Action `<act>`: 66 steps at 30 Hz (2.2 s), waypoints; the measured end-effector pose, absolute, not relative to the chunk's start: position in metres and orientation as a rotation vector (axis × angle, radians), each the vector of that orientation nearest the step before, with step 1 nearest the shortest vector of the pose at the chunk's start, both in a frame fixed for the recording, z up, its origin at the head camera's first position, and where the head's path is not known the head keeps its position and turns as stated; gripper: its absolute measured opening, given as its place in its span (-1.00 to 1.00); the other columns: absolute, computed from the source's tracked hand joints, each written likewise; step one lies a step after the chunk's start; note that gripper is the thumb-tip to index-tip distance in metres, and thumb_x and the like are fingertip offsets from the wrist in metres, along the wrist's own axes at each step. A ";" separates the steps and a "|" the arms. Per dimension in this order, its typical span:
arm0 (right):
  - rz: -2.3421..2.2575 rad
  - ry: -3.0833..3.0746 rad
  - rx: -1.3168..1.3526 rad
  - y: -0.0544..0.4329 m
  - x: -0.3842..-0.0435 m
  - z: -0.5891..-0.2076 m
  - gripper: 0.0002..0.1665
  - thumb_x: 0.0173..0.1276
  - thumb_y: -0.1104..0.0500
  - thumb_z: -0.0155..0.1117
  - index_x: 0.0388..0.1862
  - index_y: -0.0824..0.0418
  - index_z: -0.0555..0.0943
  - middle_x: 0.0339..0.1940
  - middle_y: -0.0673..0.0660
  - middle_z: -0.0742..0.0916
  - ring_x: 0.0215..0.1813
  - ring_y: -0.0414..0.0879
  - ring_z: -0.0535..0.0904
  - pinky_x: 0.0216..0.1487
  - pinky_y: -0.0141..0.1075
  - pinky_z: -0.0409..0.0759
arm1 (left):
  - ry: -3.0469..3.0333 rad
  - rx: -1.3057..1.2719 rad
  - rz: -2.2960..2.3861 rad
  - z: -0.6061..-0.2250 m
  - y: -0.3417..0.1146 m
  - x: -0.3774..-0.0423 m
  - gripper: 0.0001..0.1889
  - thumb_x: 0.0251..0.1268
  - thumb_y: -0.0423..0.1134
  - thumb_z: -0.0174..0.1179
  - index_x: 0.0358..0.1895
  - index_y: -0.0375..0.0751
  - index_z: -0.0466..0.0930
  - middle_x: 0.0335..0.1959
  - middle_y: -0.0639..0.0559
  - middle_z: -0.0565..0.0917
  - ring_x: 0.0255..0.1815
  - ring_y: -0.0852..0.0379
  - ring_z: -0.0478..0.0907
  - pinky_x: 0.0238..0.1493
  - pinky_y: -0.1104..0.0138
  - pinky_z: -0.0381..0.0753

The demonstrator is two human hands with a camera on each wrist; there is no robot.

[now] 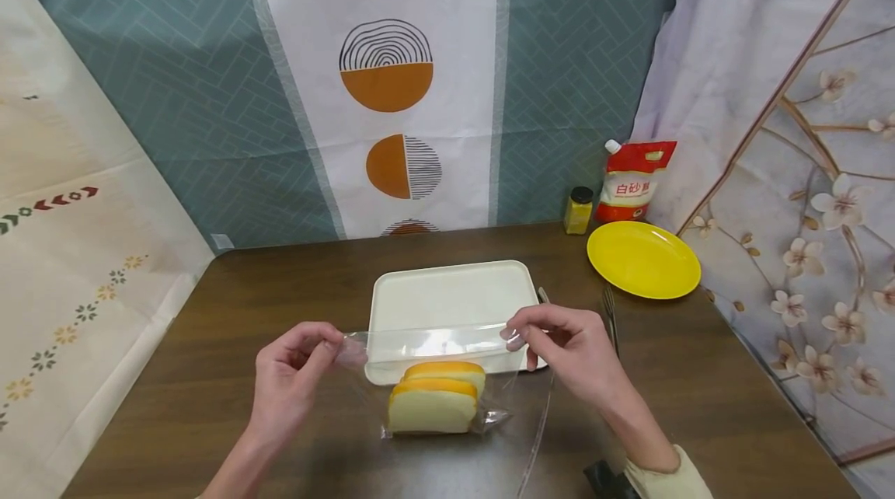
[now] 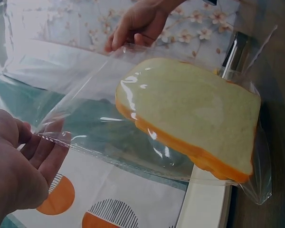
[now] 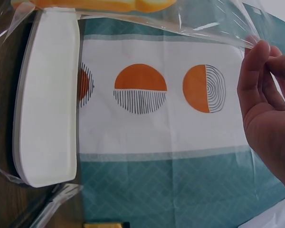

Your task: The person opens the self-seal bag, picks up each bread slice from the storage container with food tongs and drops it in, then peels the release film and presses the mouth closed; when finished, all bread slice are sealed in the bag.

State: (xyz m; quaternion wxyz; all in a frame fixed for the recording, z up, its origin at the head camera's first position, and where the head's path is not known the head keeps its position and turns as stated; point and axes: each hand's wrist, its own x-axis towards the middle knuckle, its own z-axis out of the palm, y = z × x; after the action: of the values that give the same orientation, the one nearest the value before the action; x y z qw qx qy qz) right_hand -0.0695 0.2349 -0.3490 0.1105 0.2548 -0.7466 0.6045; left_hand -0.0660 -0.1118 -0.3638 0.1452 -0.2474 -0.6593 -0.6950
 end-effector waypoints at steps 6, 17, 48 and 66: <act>1.710 -2.233 0.787 0.238 -0.070 -0.350 -0.73 0.32 0.58 0.21 -0.19 0.29 0.69 -0.30 0.11 0.77 -0.56 -0.04 0.57 -0.51 -0.31 0.60 | -1.923 -0.656 -1.905 -0.365 -0.112 -0.067 -0.84 0.35 -0.65 0.09 -0.24 -0.40 0.62 -0.36 -0.22 0.73 -0.39 0.11 0.70 -0.34 0.43 0.62; 1.706 -2.089 1.065 0.242 -0.073 -0.352 -0.54 0.18 0.74 0.16 -0.09 0.35 0.69 -0.22 0.18 0.75 -0.49 -0.13 0.59 -0.47 -0.30 0.64 | -1.977 -0.685 -1.880 -0.367 -0.115 -0.068 -0.84 0.39 -0.64 0.05 -0.20 -0.39 0.58 -0.29 -0.10 0.73 -0.30 0.07 0.68 -0.34 0.43 0.59; 1.749 -1.934 1.156 0.242 -0.080 -0.360 -0.50 0.08 0.77 0.20 -0.05 0.44 0.67 -0.21 0.25 0.75 -0.45 -0.13 0.60 -0.49 -0.37 0.58 | -1.890 -0.707 -1.996 -0.370 -0.109 -0.070 -0.80 0.15 -0.66 0.32 -0.19 -0.50 0.53 -0.28 -0.23 0.70 -0.26 -0.01 0.72 -0.18 0.28 0.70; 1.692 -2.130 0.846 0.236 -0.073 -0.357 -0.62 0.08 0.66 0.38 -0.20 0.30 0.73 -0.28 0.13 0.77 -0.35 -0.13 0.63 -0.39 -0.39 0.64 | -1.913 -0.746 -1.968 -0.369 -0.110 -0.071 -0.80 0.15 -0.60 0.36 -0.20 -0.45 0.56 -0.30 -0.21 0.70 -0.27 -0.01 0.71 -0.22 0.30 0.70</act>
State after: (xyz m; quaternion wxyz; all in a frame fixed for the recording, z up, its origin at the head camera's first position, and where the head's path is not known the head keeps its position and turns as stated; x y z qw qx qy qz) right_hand -0.0728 0.2358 -0.3575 0.1460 0.2938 -0.7397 0.5875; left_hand -0.0707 -0.1101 -0.3694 0.1485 -0.2593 -0.6652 -0.6843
